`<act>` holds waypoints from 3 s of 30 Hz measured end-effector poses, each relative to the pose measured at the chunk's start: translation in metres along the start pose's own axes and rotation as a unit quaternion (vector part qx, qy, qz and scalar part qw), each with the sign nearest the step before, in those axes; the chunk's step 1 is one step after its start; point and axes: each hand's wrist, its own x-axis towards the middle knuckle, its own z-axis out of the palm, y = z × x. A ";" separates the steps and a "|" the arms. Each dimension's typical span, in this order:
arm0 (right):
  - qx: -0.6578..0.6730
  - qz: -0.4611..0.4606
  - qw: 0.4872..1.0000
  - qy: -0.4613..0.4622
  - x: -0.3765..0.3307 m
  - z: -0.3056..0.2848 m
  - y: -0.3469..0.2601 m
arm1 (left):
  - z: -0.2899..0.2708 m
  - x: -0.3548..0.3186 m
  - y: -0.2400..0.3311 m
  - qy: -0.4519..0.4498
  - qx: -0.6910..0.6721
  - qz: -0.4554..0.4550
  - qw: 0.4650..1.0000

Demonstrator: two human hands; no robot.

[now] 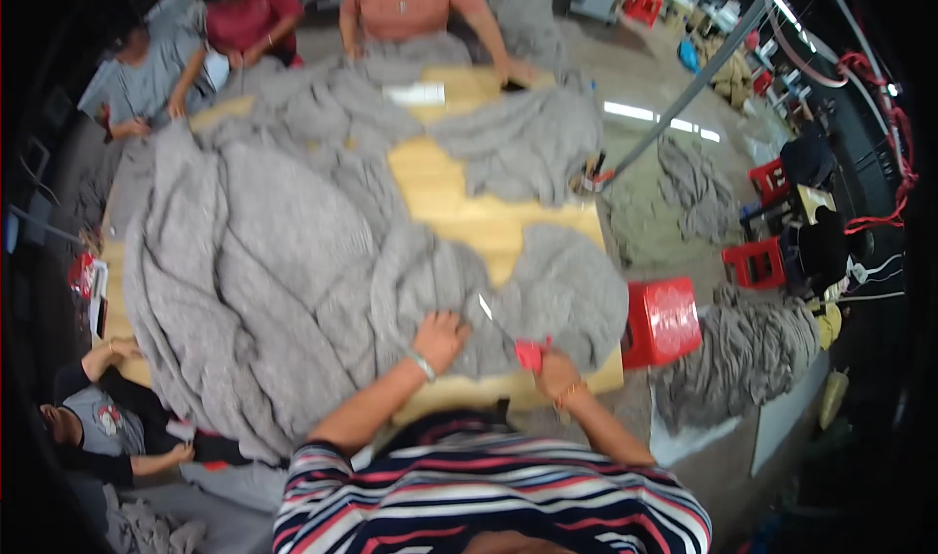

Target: Trim loose threads from grey sweaters using scissors at a quality control table.

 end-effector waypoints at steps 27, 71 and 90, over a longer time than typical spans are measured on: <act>0.098 0.042 0.989 0.107 -0.028 -0.070 -0.044 | 0.024 0.033 -0.008 0.090 -0.218 -0.075 0.969; -0.006 0.009 1.000 -0.018 -0.087 -0.078 -0.019 | 0.042 0.041 0.023 -0.198 -0.087 -0.046 0.975; -0.046 -0.005 0.999 -0.017 -0.105 -0.079 -0.005 | 0.087 0.025 0.024 0.048 -0.124 0.034 0.991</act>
